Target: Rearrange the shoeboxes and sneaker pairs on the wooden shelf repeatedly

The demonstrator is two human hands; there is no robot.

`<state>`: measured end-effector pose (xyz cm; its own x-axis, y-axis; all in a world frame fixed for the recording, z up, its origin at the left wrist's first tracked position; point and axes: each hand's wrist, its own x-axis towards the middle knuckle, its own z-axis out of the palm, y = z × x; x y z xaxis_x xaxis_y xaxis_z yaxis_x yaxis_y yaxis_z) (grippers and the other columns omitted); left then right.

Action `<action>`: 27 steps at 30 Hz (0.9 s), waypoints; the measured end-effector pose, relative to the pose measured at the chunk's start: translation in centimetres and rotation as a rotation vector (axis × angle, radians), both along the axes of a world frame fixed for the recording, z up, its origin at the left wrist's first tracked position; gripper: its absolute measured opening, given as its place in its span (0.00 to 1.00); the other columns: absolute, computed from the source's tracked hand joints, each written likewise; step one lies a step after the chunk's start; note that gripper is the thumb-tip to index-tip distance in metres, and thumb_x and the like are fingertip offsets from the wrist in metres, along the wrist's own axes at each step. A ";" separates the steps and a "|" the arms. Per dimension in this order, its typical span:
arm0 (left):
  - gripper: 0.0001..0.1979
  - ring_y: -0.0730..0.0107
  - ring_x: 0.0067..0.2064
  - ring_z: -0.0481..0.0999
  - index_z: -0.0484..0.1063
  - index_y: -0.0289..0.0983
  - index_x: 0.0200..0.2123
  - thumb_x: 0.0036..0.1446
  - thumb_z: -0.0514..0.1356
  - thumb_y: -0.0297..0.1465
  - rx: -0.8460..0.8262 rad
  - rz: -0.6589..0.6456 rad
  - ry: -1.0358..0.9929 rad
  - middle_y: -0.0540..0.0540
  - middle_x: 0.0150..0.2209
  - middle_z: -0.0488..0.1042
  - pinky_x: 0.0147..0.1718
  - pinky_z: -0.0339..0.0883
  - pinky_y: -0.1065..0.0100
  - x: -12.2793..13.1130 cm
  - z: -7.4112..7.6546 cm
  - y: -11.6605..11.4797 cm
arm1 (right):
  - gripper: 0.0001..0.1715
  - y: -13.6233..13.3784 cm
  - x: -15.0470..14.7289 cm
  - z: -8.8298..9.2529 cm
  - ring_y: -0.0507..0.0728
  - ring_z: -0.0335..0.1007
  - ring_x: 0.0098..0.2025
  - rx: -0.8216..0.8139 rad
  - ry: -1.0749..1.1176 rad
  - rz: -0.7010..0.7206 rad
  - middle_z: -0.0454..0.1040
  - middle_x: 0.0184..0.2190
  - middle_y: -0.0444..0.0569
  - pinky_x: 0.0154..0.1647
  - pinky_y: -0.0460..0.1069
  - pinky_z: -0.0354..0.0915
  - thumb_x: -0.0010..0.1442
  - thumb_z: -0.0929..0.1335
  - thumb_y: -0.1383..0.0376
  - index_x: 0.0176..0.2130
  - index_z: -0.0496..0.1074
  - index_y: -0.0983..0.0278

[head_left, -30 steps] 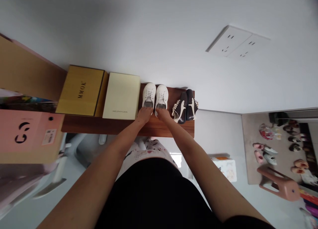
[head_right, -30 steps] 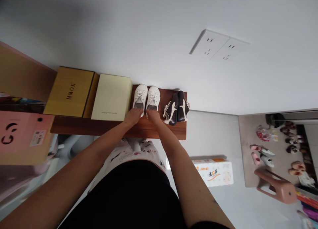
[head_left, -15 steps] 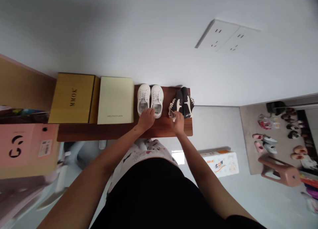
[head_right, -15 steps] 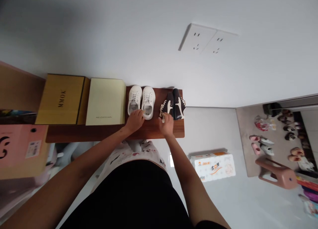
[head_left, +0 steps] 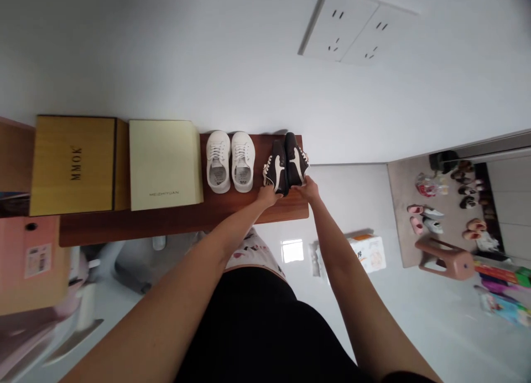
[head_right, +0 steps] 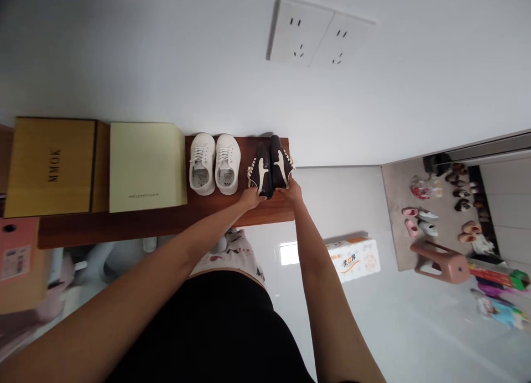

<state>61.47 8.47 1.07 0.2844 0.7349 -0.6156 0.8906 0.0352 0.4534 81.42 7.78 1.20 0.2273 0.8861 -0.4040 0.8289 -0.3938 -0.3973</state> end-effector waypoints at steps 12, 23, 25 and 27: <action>0.16 0.50 0.56 0.82 0.75 0.37 0.57 0.69 0.62 0.35 0.212 -0.244 0.053 0.35 0.49 0.83 0.56 0.72 0.58 0.0 4.4 2.5 | 0.15 1.0 -1.3 3.0 0.67 0.77 0.49 -0.059 -0.356 0.483 0.83 0.46 0.59 0.49 0.52 0.65 0.67 0.71 0.59 0.52 0.75 0.62; 0.16 0.40 0.58 0.80 0.78 0.28 0.56 0.66 0.62 0.24 0.202 -0.229 0.077 0.26 0.49 0.81 0.60 0.71 0.50 1.4 4.1 4.4 | 0.14 3.1 -2.3 2.1 0.68 0.75 0.53 -0.113 -0.355 0.547 0.81 0.50 0.65 0.56 0.55 0.63 0.68 0.70 0.65 0.52 0.75 0.67; 0.16 0.42 0.58 0.80 0.78 0.28 0.56 0.67 0.61 0.24 0.199 -0.225 0.079 0.27 0.49 0.82 0.60 0.71 0.51 1.8 3.8 4.5 | 0.14 3.3 -2.4 1.9 0.68 0.75 0.53 -0.123 -0.346 0.542 0.80 0.51 0.66 0.56 0.55 0.63 0.68 0.69 0.66 0.53 0.75 0.67; 0.16 0.43 0.58 0.80 0.78 0.28 0.56 0.67 0.59 0.24 0.192 -0.225 0.087 0.28 0.48 0.82 0.60 0.71 0.51 2.1 3.6 4.6 | 0.15 3.4 -2.5 1.8 0.68 0.75 0.53 -0.130 -0.341 0.537 0.80 0.51 0.67 0.57 0.55 0.63 0.69 0.69 0.65 0.53 0.75 0.68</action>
